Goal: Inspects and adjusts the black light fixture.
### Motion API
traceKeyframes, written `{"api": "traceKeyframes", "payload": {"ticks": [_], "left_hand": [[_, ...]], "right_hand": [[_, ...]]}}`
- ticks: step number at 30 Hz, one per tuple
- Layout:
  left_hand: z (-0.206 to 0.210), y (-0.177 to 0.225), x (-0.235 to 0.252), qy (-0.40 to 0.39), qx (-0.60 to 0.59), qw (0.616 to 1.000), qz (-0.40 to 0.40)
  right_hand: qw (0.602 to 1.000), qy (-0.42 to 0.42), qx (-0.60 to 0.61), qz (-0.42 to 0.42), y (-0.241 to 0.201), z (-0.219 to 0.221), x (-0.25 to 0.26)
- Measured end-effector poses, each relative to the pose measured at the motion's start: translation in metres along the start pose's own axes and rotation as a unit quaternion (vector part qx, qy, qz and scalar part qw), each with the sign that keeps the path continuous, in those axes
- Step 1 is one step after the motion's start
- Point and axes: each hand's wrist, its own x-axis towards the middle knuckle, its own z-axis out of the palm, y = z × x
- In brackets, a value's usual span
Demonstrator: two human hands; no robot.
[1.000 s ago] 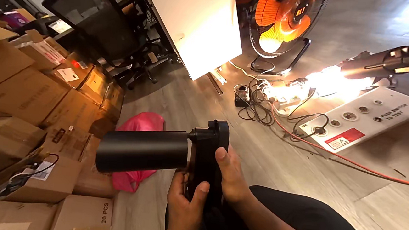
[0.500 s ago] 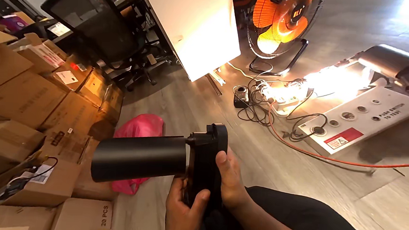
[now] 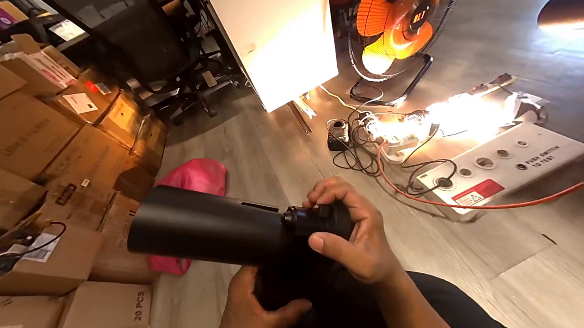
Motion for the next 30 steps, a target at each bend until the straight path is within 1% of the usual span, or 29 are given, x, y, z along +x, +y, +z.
{"api": "traceKeyframes", "payload": {"ticks": [4, 10, 15, 17, 19, 20, 23, 25, 28, 30], "left_hand": [[0.000, 0.000, 0.003, -0.004, -0.024, 1.000, -0.004], [0.005, -0.001, 0.003, 0.030, -0.029, 0.999, -0.004], [0.011, -0.008, 0.001, 0.066, -0.008, 0.998, 0.010], [0.012, -0.008, 0.002, 0.076, -0.004, 0.997, 0.024], [0.012, -0.007, 0.002, 0.085, 0.008, 0.996, 0.036], [0.012, -0.005, 0.002, 0.091, 0.020, 0.995, 0.041], [0.008, -0.004, 0.003, 0.119, 0.073, 0.989, 0.041], [0.004, -0.005, 0.004, 0.116, 0.095, 0.988, 0.041], [-0.001, -0.005, 0.006, 0.121, 0.101, 0.987, 0.031], [0.001, -0.005, 0.005, 0.147, 0.079, 0.986, 0.019]], "right_hand": [[1.000, 0.006, -0.007, -0.014, -0.001, 0.004, 0.000], [1.000, 0.008, -0.020, -0.009, 0.000, 0.004, 0.001], [0.998, 0.006, -0.068, -0.013, 0.000, 0.001, 0.000], [1.000, 0.011, -0.009, 0.013, 0.001, 0.002, 0.001], [0.996, 0.005, 0.067, 0.063, 0.003, 0.000, 0.003], [0.994, 0.005, 0.081, 0.079, 0.004, -0.001, 0.003], [0.994, 0.002, 0.068, 0.091, 0.003, -0.003, 0.003], [0.993, -0.011, 0.074, 0.095, 0.004, -0.002, 0.003], [0.992, -0.034, 0.085, 0.084, 0.006, 0.000, 0.003], [0.989, -0.055, 0.097, 0.097, 0.008, 0.004, 0.001]]}}
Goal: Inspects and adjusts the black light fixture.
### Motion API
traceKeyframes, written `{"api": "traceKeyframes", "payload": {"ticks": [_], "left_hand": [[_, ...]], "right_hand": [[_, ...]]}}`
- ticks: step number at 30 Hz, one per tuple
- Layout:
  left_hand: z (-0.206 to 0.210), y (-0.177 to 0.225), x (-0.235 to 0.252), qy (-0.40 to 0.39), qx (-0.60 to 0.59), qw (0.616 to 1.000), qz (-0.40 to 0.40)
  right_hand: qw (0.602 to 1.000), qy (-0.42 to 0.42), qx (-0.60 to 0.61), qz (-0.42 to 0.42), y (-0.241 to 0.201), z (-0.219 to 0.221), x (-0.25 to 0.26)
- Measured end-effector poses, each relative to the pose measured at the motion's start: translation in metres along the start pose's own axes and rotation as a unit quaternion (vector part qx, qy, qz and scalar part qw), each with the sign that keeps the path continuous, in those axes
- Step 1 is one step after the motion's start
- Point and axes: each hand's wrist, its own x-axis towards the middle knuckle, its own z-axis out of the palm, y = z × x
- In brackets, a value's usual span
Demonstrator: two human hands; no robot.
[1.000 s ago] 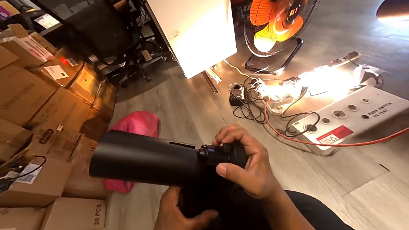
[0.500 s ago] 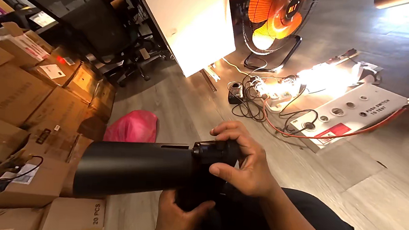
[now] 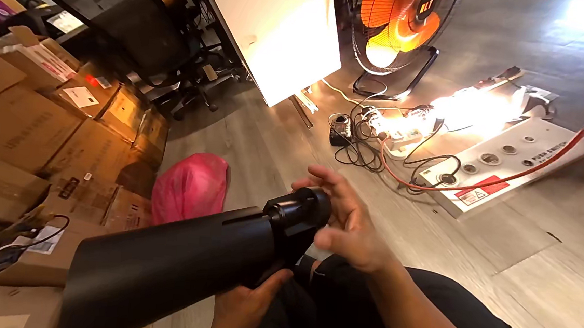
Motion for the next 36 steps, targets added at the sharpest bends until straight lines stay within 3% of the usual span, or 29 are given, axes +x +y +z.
{"api": "traceKeyframes", "payload": {"ticks": [7, 10, 17, 25, 31, 36], "left_hand": [[-0.007, 0.005, -0.009, 0.010, -0.098, 0.995, -0.024], [-0.006, 0.009, -0.004, 0.006, -0.115, 0.993, -0.036], [0.000, 0.014, -0.016, -0.037, -0.129, 0.987, -0.094], [0.001, -0.004, -0.015, -0.003, -0.050, 0.999, -0.012], [0.004, 0.008, -0.017, 0.013, 0.006, 1.000, -0.024], [0.004, 0.009, -0.014, 0.004, -0.051, 0.998, -0.040]], "right_hand": [[0.998, 0.014, 0.063, -0.020, 0.013, 0.017, 0.000], [0.998, 0.054, 0.036, -0.027, 0.020, 0.031, -0.003], [0.992, 0.103, 0.036, -0.060, 0.015, 0.017, 0.000], [0.994, 0.036, 0.055, 0.092, -0.007, 0.006, 0.001], [0.998, 0.027, 0.046, -0.045, 0.001, 0.008, 0.000], [0.996, 0.040, -0.022, -0.076, 0.002, 0.005, 0.000]]}}
